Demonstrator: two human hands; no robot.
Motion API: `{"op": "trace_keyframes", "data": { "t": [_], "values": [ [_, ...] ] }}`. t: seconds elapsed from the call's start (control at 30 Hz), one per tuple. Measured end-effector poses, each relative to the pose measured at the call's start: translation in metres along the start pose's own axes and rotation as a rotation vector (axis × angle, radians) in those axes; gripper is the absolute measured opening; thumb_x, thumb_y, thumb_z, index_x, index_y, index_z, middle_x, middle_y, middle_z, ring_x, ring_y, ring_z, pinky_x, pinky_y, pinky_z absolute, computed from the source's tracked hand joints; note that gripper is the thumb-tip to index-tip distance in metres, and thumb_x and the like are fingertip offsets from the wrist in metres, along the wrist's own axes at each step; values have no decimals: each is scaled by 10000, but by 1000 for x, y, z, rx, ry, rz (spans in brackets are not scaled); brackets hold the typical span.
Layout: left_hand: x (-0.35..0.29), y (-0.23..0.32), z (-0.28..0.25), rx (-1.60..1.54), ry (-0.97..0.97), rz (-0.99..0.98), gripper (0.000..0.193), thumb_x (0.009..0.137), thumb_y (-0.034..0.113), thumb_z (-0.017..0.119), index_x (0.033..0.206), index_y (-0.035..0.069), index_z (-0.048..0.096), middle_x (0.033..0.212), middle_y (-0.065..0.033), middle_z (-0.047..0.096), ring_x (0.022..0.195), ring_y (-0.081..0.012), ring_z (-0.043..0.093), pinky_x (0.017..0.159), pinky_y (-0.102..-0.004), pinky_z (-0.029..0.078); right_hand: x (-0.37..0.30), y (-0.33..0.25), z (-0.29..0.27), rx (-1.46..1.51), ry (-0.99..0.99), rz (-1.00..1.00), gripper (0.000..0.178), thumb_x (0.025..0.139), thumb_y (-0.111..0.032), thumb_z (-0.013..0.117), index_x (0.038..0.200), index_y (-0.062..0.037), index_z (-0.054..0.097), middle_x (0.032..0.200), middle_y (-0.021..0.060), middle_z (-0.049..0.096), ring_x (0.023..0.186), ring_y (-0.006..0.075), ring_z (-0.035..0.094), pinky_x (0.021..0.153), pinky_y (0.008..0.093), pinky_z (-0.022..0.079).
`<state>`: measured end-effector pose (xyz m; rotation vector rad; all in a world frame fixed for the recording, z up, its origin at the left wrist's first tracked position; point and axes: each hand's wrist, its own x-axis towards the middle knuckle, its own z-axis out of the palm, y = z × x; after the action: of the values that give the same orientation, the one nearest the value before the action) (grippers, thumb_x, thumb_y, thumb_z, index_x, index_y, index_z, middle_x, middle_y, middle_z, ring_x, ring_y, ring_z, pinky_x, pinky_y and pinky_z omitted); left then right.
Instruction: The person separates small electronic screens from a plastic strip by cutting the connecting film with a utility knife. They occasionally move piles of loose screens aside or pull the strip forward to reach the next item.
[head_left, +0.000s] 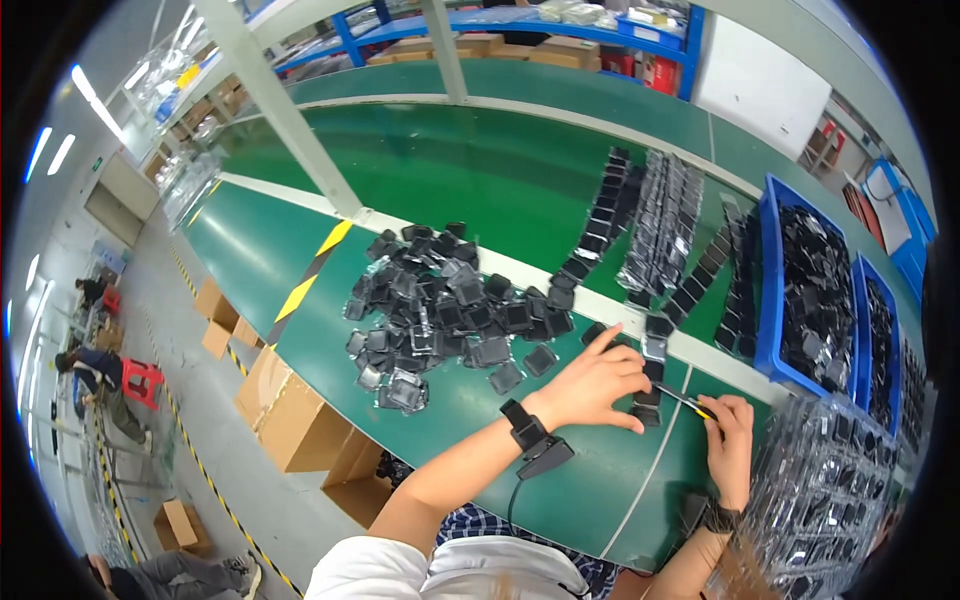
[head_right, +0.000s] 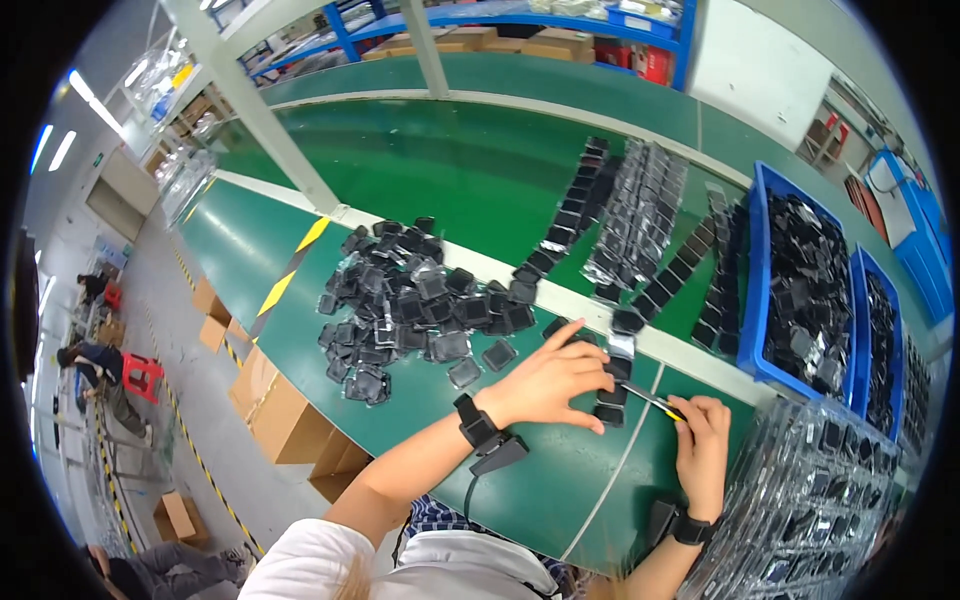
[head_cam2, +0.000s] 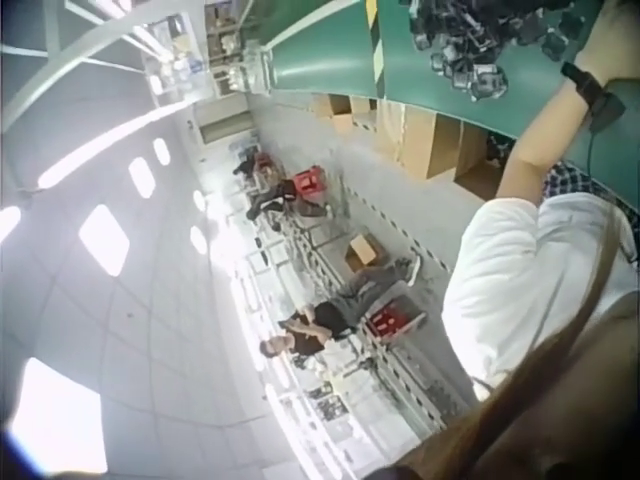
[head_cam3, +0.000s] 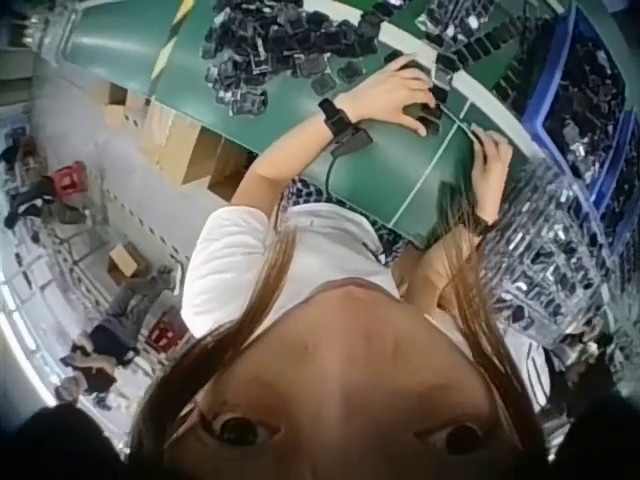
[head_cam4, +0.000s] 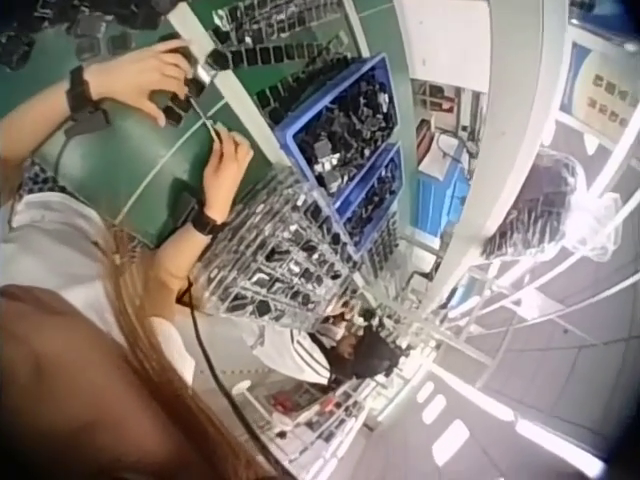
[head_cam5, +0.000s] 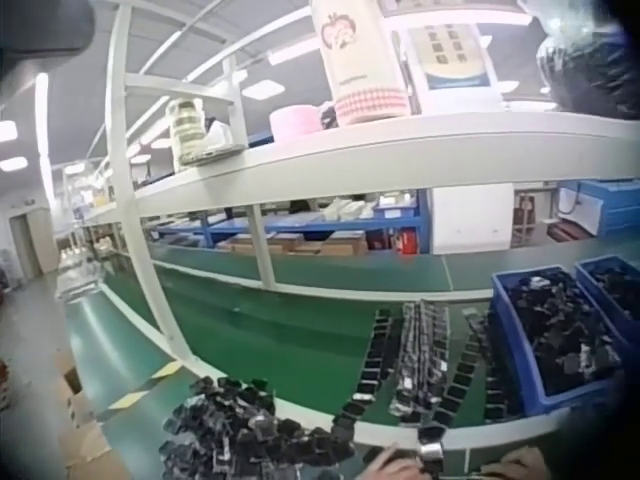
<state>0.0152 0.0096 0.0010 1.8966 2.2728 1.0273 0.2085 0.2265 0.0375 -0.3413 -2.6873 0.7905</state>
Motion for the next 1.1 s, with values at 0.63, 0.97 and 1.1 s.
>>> {"op": "trace_keyframes", "data": {
  "t": [0.63,0.97,1.1],
  "values": [
    [17,-16,19,-123,123,-89,180,783,279,875,852,148,774,965,20,709,1068,-200,663,1168,-489,373,8,0,25,13,-124,-116,311,893,-27,708,1165,-160,778,1086,19,614,1092,249,550,1014,391,373],
    [21,-14,7,-199,57,-122,135,807,142,848,876,95,743,1009,1,758,1123,-229,695,1162,-488,408,14,4,42,-36,-59,-164,297,902,-24,700,1138,-184,784,1098,3,619,1162,233,571,1214,536,285],
    [19,-18,5,-231,21,-127,137,827,151,830,900,102,724,1060,7,769,1212,-230,678,1191,-506,385,17,5,46,-29,-41,-185,307,902,-18,696,1143,-188,782,1098,4,621,1171,227,574,1224,554,278]
  ]
}}
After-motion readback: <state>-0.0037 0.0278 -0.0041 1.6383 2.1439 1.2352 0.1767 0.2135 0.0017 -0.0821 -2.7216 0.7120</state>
